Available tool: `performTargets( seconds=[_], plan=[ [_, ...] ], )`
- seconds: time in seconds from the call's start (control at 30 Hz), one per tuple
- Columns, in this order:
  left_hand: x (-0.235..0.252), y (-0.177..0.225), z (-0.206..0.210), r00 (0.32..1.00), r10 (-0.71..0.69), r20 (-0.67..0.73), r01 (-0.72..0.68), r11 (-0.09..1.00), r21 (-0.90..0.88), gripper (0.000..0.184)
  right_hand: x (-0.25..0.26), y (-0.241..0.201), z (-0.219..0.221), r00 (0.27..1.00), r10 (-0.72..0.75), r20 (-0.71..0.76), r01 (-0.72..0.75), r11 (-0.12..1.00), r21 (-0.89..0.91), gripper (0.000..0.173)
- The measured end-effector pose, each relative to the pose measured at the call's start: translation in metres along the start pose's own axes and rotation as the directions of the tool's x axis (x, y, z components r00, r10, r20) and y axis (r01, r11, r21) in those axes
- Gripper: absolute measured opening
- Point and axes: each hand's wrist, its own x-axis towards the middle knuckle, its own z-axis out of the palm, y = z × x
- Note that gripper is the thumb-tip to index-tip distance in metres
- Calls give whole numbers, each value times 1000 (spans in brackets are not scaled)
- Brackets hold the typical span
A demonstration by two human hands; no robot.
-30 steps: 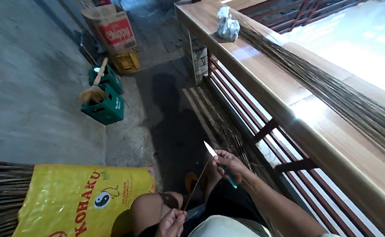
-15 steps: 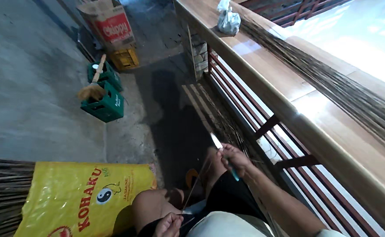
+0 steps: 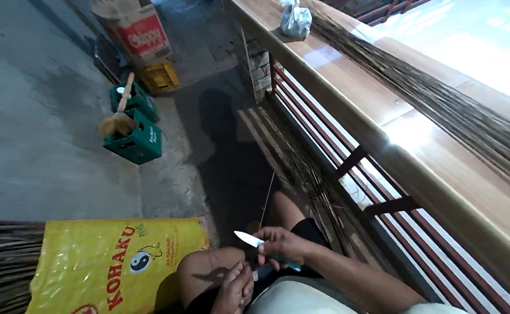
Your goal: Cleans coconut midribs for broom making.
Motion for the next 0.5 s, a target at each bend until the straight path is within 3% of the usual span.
performTargets(
  seconds=[0.1, 0.27, 0.43, 0.5],
  plan=[
    [-3, 4, 2, 1000, -13, 16, 14, 1000, -13, 20, 5, 2, -1, 1000, 0, -14, 0, 998, 57, 17],
    [-14, 1, -8, 999, -34, -12, 34, 999, 6, 20, 1, -33, -34, 974, -69, -214, 96, 988, 117, 13],
    [-9, 0, -6, 998, -55, 35, 56, 998, -22, 15, -2, -22, -27, 996, 20, -87, -8, 991, 133, 16],
    [-12, 0, -10, 998, -55, 40, 55, 998, 1, 17, -5, -28, -35, 988, -8, -156, 23, 995, 96, 14]
  ],
)
